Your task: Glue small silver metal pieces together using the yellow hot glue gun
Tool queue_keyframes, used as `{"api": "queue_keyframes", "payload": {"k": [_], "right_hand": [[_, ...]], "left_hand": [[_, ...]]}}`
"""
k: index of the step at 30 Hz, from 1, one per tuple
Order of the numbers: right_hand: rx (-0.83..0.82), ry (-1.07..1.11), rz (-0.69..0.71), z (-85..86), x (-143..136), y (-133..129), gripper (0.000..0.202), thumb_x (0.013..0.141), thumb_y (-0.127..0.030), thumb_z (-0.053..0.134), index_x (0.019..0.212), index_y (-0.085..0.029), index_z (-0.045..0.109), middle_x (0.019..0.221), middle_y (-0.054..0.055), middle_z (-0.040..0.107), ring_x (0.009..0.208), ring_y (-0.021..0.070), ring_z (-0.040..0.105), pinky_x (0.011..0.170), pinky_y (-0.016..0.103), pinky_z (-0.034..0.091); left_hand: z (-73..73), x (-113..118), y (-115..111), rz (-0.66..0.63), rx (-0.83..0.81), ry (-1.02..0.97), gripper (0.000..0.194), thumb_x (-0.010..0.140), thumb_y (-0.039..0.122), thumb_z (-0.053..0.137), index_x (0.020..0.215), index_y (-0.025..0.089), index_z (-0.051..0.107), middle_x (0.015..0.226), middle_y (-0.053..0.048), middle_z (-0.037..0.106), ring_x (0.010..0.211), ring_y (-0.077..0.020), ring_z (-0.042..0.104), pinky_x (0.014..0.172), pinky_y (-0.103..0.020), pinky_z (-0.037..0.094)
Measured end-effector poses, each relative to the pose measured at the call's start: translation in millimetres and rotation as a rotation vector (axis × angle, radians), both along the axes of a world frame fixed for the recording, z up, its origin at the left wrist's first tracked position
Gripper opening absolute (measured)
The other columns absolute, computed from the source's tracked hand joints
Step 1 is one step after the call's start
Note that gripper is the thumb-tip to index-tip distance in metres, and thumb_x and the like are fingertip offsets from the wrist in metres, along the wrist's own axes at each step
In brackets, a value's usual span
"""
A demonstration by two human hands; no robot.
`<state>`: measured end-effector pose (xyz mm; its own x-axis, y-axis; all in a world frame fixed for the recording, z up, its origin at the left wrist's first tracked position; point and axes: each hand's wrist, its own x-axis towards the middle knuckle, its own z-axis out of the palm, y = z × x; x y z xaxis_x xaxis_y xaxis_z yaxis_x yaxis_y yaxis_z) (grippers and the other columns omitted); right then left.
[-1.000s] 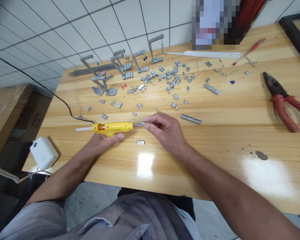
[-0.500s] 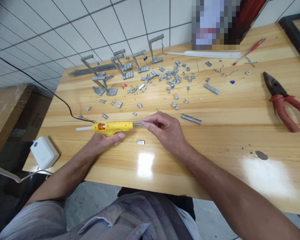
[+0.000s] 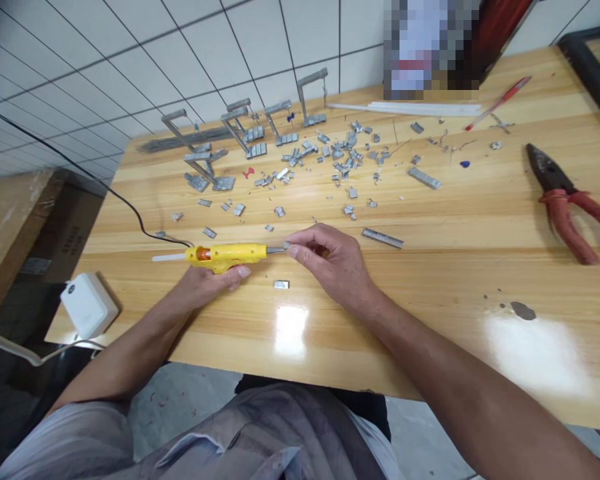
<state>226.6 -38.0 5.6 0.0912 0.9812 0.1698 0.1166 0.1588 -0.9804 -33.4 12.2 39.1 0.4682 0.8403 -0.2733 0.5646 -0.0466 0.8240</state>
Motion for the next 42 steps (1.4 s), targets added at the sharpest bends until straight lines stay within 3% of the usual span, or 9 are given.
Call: {"api": "queue_keyframes", "payload": {"k": [10, 25, 32, 38, 42], "right_hand": [[0.004, 0.003, 0.003, -1.4, 1.4, -0.1, 0.012, 0.091, -0.037, 0.078, 0.093, -0.025, 0.082, 0.081, 0.001, 0.076, 0.072, 0.0155, 0.063, 0.068, 0.032, 0.05], [-0.021, 0.041, -0.006, -2.1, 0.3, 0.4, 0.014, 0.089, -0.038, 0.08, 0.092, -0.025, 0.082, 0.082, 0.001, 0.077, 0.072, 0.0155, 0.064, 0.068, 0.032, 0.05], [-0.05, 0.1, -0.001, -2.7, 2.1, 1.7, 0.012, 0.088, -0.036, 0.082, 0.094, -0.026, 0.084, 0.084, 0.0, 0.079, 0.074, 0.0153, 0.066, 0.07, 0.031, 0.052], [-0.014, 0.061, 0.006, -2.2, 3.2, 2.2, 0.01, 0.089, -0.032, 0.079, 0.096, -0.029, 0.086, 0.085, 0.0, 0.078, 0.075, 0.0157, 0.065, 0.071, 0.032, 0.05], [-0.019, 0.076, 0.014, -2.7, 2.4, 2.7, 0.01, 0.088, -0.034, 0.079, 0.094, -0.029, 0.086, 0.088, 0.001, 0.08, 0.077, 0.0165, 0.067, 0.072, 0.032, 0.051]], "left_hand": [[-3.1, -2.6, 0.0, 0.014, -0.02, -0.025, 0.032, 0.087, 0.05, 0.077, 0.098, 0.021, 0.079, 0.074, -0.003, 0.078, 0.091, -0.0268, 0.078, 0.078, -0.033, 0.065], [-2.5, -1.6, 0.2, 0.001, 0.007, -0.002, 0.029, 0.088, 0.05, 0.076, 0.089, 0.021, 0.078, 0.074, -0.003, 0.077, 0.093, -0.0271, 0.077, 0.08, -0.034, 0.064], [-2.5, -0.8, -0.3, 0.076, 0.035, -0.026, 0.035, 0.086, 0.053, 0.078, 0.095, 0.019, 0.079, 0.072, -0.003, 0.075, 0.082, -0.024, 0.075, 0.073, -0.031, 0.062], [-4.5, -1.3, 0.2, 0.083, -0.005, -0.027, 0.04, 0.086, 0.055, 0.076, 0.101, 0.018, 0.08, 0.061, 0.003, 0.066, 0.053, -0.0135, 0.055, 0.053, -0.024, 0.048], [-4.8, -1.5, 0.4, 0.088, 0.005, -0.021, 0.037, 0.085, 0.053, 0.077, 0.1, 0.019, 0.079, 0.066, 0.001, 0.071, 0.06, -0.016, 0.062, 0.057, -0.025, 0.052]]}}
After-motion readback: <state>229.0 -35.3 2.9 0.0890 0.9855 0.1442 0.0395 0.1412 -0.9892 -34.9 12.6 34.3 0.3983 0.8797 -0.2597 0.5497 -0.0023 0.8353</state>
